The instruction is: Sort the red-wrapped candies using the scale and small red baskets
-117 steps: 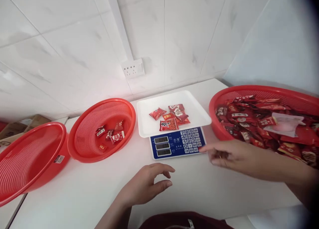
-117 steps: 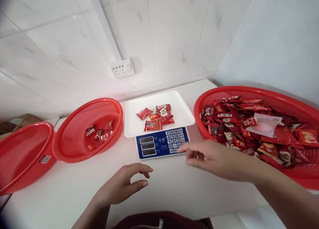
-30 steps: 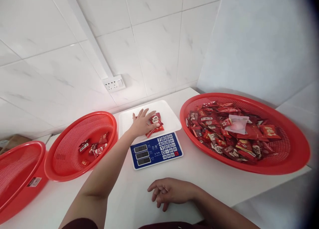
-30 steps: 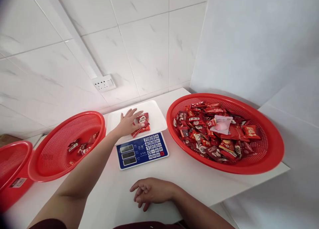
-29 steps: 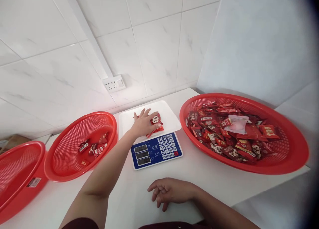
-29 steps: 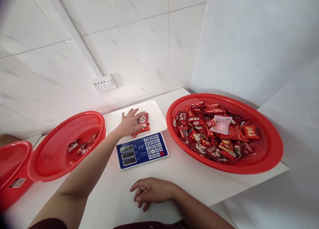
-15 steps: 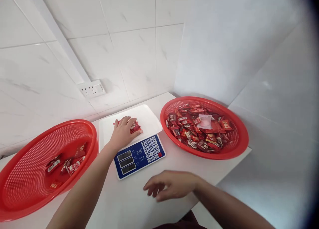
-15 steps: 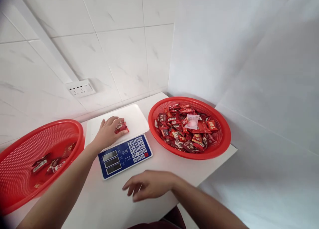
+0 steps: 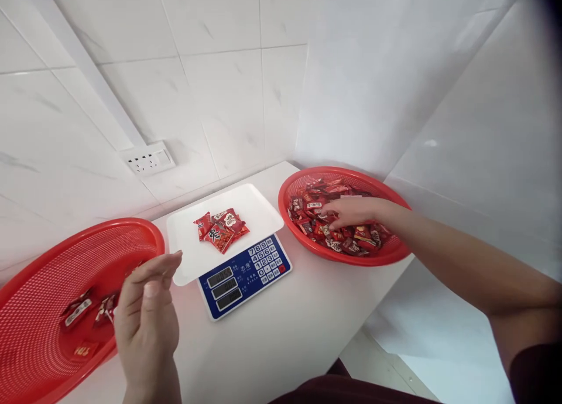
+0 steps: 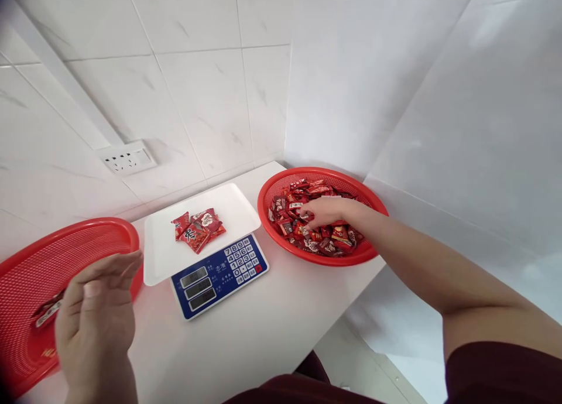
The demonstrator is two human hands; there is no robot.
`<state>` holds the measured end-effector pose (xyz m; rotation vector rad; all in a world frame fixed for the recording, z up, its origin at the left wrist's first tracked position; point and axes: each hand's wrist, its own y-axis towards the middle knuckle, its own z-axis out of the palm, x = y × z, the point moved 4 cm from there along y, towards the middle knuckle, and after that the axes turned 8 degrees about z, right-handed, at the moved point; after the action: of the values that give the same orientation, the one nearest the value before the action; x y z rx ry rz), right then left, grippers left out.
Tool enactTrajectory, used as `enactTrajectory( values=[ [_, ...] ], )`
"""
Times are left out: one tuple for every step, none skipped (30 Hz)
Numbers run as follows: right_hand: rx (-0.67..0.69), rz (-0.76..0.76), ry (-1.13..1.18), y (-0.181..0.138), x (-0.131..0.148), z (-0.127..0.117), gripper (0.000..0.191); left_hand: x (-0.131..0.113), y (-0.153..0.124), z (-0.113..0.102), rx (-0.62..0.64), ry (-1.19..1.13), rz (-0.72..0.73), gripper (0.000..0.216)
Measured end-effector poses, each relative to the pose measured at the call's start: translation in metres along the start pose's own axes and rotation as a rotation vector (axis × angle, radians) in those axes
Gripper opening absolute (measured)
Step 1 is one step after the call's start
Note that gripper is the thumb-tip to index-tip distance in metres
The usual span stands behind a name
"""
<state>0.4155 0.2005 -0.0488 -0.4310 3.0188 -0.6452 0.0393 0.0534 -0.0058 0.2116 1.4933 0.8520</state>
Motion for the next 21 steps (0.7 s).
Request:
enactTrajectory(
  values=[
    [0.059,0.008,0.009,-0.006,0.0,0.007,0.051,-0.002,0.002,-0.003,-0.016,-0.009,0.002,0.018],
    [0.098,0.012,0.016,-0.012,0.0,0.015,0.058,-0.003,0.004,-0.005,-0.029,-0.012,0.003,0.018],
    [0.114,0.018,0.021,-0.017,0.001,0.024,0.064,-0.003,0.006,-0.007,-0.042,-0.009,0.0,0.017],
    [0.119,0.024,0.024,-0.021,0.001,0.034,0.07,-0.003,0.008,-0.009,-0.053,-0.004,-0.008,0.016],
    [0.106,0.03,0.021,-0.024,0.001,0.043,0.075,-0.001,0.01,-0.009,-0.061,0.002,-0.019,0.016],
    [0.078,0.033,0.01,-0.025,0.001,0.052,0.077,0.0,0.011,-0.01,-0.065,0.008,-0.029,0.015],
    [0.044,0.033,-0.012,-0.025,0.002,0.06,0.077,0.001,0.011,-0.01,-0.068,0.012,-0.037,0.015],
    [0.004,0.034,-0.044,-0.025,0.002,0.065,0.076,0.002,0.011,-0.01,-0.073,0.014,-0.043,0.015],
    [-0.032,0.028,-0.082,-0.024,0.004,0.069,0.073,0.002,0.011,-0.01,-0.077,0.014,-0.048,0.015],
    [-0.066,0.017,-0.123,-0.023,0.005,0.071,0.072,0.002,0.011,-0.01,-0.083,0.023,-0.051,0.014],
    [-0.099,0.007,-0.162,-0.021,0.007,0.071,0.071,0.001,0.01,-0.01,-0.093,0.04,-0.053,0.013],
    [-0.127,-0.004,-0.194,-0.019,0.009,0.069,0.072,0.001,0.009,-0.011,-0.104,0.059,-0.055,0.012],
    [-0.147,-0.013,-0.216,-0.017,0.011,0.066,0.071,0.0,0.008,-0.011,-0.116,0.077,-0.052,0.012],
    [-0.158,-0.012,-0.222,-0.013,0.012,0.062,0.068,-0.002,0.007,-0.011,-0.125,0.09,-0.047,0.011],
    [-0.165,0.008,-0.205,-0.009,0.012,0.057,0.063,-0.003,0.006,-0.011,-0.129,0.096,-0.041,0.011],
    [-0.172,0.045,-0.174,-0.005,0.011,0.051,0.056,-0.005,0.006,-0.01,-0.13,0.096,-0.031,0.011],
    [-0.18,0.091,-0.134,0.0,0.009,0.044,0.05,-0.006,0.005,-0.01,-0.128,0.093,-0.027,0.011],
    [-0.194,0.141,-0.09,0.004,0.007,0.037,0.045,-0.008,0.004,-0.01,-0.124,0.098,-0.028,0.011],
    [-0.213,0.189,-0.05,0.007,0.004,0.029,0.042,-0.01,0.003,-0.01,-0.123,0.113,-0.032,0.011],
    [-0.238,0.224,-0.021,0.009,0.002,0.021,0.041,-0.012,0.002,-0.01,-0.121,0.137,-0.038,0.011],
    [-0.265,0.245,-0.002,0.01,0.0,0.014,0.041,-0.014,0.001,-0.01,-0.12,0.164,-0.046,0.012]
  ],
)
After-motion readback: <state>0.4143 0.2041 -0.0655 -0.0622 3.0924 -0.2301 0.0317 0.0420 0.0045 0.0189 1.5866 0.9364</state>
